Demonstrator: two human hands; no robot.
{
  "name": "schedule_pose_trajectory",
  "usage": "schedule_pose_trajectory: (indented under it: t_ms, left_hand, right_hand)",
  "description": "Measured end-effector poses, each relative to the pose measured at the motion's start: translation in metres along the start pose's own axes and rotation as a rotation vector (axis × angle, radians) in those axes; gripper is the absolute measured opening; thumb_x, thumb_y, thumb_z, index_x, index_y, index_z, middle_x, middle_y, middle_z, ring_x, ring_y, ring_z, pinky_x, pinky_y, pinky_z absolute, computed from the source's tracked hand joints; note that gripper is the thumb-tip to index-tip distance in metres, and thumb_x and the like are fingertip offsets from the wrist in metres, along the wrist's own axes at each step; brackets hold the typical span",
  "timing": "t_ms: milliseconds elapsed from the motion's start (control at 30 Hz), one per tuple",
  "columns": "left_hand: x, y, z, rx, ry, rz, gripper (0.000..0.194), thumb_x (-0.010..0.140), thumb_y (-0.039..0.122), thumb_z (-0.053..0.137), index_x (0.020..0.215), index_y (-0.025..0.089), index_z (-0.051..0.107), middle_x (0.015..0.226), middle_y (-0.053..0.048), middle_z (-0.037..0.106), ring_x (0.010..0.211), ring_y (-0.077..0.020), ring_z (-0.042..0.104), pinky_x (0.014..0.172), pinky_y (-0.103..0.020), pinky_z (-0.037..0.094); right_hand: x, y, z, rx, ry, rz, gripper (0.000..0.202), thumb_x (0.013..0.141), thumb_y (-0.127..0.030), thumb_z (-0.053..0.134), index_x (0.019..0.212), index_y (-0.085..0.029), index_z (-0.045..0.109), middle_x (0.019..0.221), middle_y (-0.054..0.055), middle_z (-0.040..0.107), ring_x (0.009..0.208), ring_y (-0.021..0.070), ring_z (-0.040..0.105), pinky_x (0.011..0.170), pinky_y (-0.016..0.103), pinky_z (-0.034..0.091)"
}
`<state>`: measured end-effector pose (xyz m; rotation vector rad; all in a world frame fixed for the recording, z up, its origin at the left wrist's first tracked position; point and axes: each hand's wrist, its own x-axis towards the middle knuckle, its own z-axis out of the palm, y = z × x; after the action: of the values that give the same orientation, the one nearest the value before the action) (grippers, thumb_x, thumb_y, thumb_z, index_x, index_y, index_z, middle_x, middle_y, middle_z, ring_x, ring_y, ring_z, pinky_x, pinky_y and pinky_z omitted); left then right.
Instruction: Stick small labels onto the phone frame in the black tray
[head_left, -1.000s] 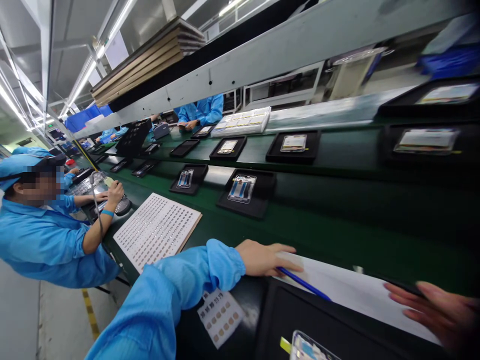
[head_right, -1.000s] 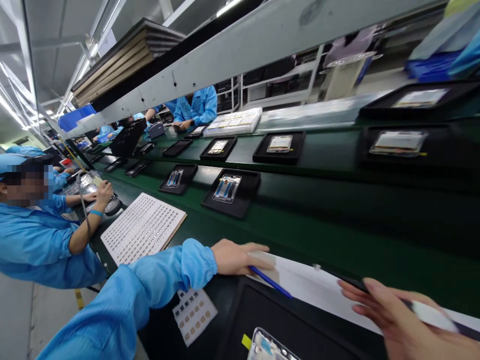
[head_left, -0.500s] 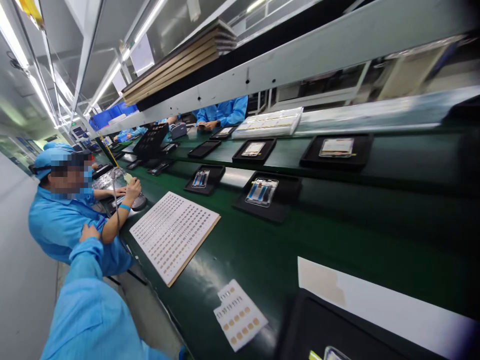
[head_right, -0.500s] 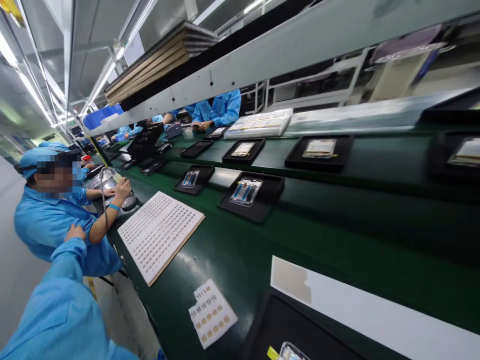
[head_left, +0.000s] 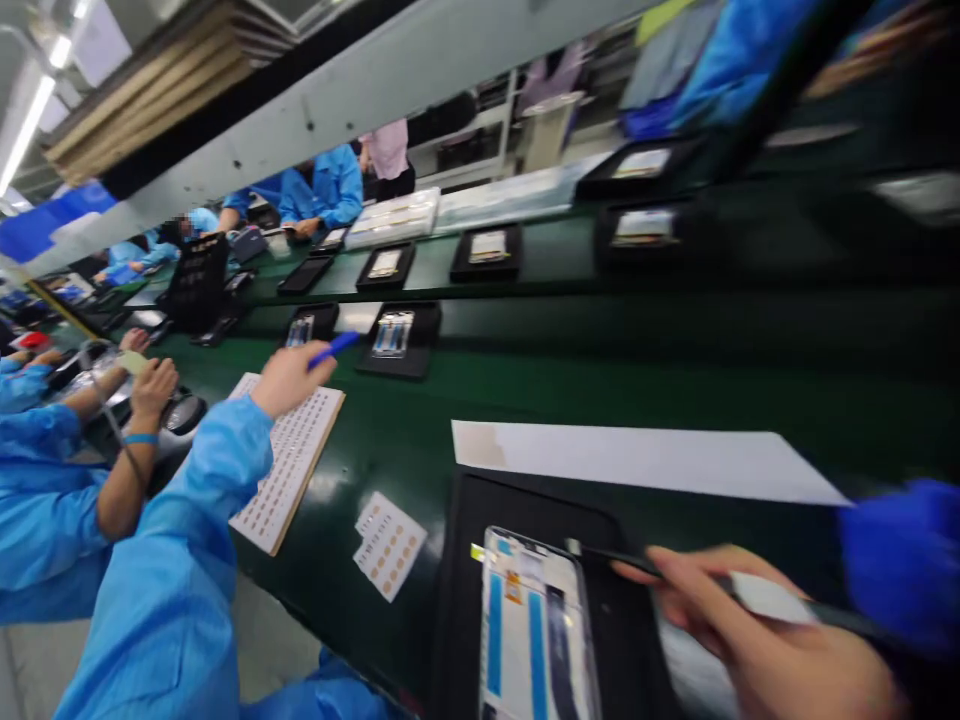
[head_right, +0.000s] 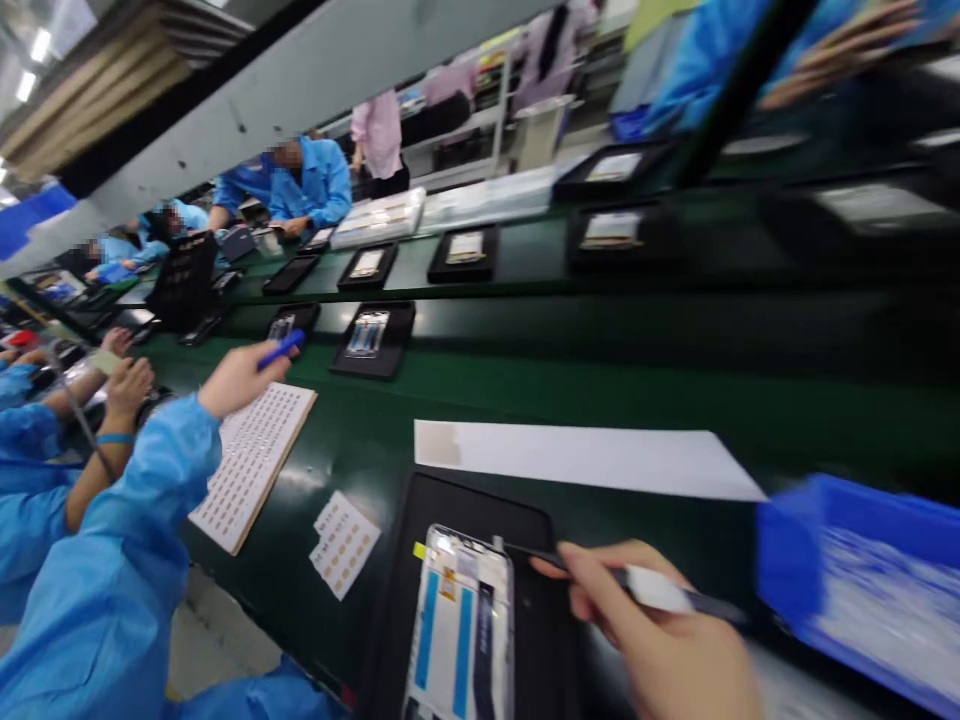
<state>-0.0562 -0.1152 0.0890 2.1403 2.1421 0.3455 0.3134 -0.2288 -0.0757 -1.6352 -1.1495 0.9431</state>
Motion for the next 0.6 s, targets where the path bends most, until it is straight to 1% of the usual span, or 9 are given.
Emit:
schedule_pose_trajectory:
  t_ms: [33,67,100,167,233,300,400,500,600]
  left_hand:
    - [-0.015,0.023,0.023,-0.110,-0.114,0.122,0.031,0.090,0.033,0.051,0.112,0.020,0.069,0.082,-0.001,0.072,0.075,-0.0170,0.065,0.071,-0.023,0.046]
    - [-0.030,0.045,0.045,-0.212,-0.251,0.222,0.028,0.089,0.035,0.053,0.107,0.020,0.071,0.080,0.001,0.072,0.072,-0.0153,0.065,0.068,-0.022,0.045]
    - [-0.044,0.063,0.064,-0.296,-0.355,0.287,0.026,0.089,0.035,0.055,0.101,0.021,0.072,0.077,0.002,0.071,0.070,-0.0139,0.064,0.066,-0.020,0.045]
    - [-0.061,0.093,0.095,-0.407,-0.513,0.315,0.027,0.090,0.037,0.054,0.097,0.019,0.073,0.066,0.003,0.067,0.062,-0.0121,0.062,0.061,-0.019,0.043]
    - [-0.065,0.113,0.116,-0.467,-0.607,0.305,0.029,0.091,0.038,0.052,0.097,0.018,0.072,0.059,0.004,0.063,0.059,-0.0117,0.061,0.060,-0.019,0.043]
    - [-0.059,0.126,0.128,-0.470,-0.673,0.312,0.028,0.092,0.038,0.053,0.096,0.017,0.070,0.057,0.005,0.062,0.060,-0.0122,0.062,0.060,-0.019,0.043]
    - [-0.049,0.135,0.138,-0.386,-0.733,0.378,0.025,0.092,0.037,0.053,0.092,0.018,0.069,0.059,0.004,0.063,0.061,-0.0124,0.062,0.059,-0.019,0.042]
    - [-0.045,0.140,0.140,-0.255,-0.739,0.459,0.023,0.091,0.037,0.054,0.088,0.018,0.068,0.065,0.003,0.065,0.062,-0.0125,0.060,0.058,-0.020,0.040]
    - [-0.046,0.144,0.140,-0.141,-0.738,0.503,0.023,0.091,0.037,0.055,0.087,0.019,0.069,0.071,0.001,0.068,0.066,-0.0140,0.061,0.058,-0.021,0.038]
  right_hand:
    - [-0.003,-0.005,0.000,0.029,-0.010,0.002,0.050,0.069,-0.068,0.063,0.049,-0.024,0.048,0.055,0.004,0.050,0.057,0.0225,0.059,0.054,0.034,0.047]
    - [-0.005,-0.010,0.002,0.038,-0.027,0.007,0.049,0.067,-0.066,0.064,0.049,-0.024,0.048,0.054,0.003,0.049,0.055,0.0215,0.058,0.053,0.033,0.045]
    - [-0.006,-0.015,0.003,0.041,-0.039,0.013,0.046,0.065,-0.064,0.066,0.050,-0.024,0.049,0.053,0.002,0.049,0.054,0.0208,0.057,0.051,0.032,0.044]
    - [-0.007,-0.022,0.007,0.021,-0.064,0.030,0.040,0.065,-0.059,0.067,0.055,-0.024,0.052,0.051,0.000,0.048,0.054,0.0208,0.057,0.050,0.030,0.042]
    - [-0.007,-0.024,0.009,0.019,-0.087,0.036,0.036,0.067,-0.057,0.067,0.058,-0.024,0.054,0.048,-0.001,0.047,0.057,0.0221,0.060,0.051,0.029,0.043]
    - [-0.006,-0.023,0.011,0.033,-0.096,0.034,0.036,0.068,-0.057,0.067,0.060,-0.024,0.054,0.047,-0.001,0.048,0.060,0.0233,0.063,0.052,0.029,0.045]
    - [-0.008,-0.019,0.012,0.042,-0.083,0.048,0.036,0.068,-0.058,0.067,0.062,-0.024,0.055,0.047,-0.001,0.050,0.058,0.0230,0.063,0.050,0.028,0.045]
    - [-0.010,-0.016,0.013,0.012,-0.073,0.052,0.035,0.068,-0.057,0.067,0.064,-0.024,0.056,0.051,0.001,0.057,0.055,0.0207,0.061,0.050,0.028,0.046]
    - [-0.013,-0.015,0.013,-0.011,-0.052,0.037,0.034,0.070,-0.055,0.065,0.064,-0.024,0.056,0.060,0.003,0.064,0.059,0.0199,0.062,0.053,0.027,0.047]
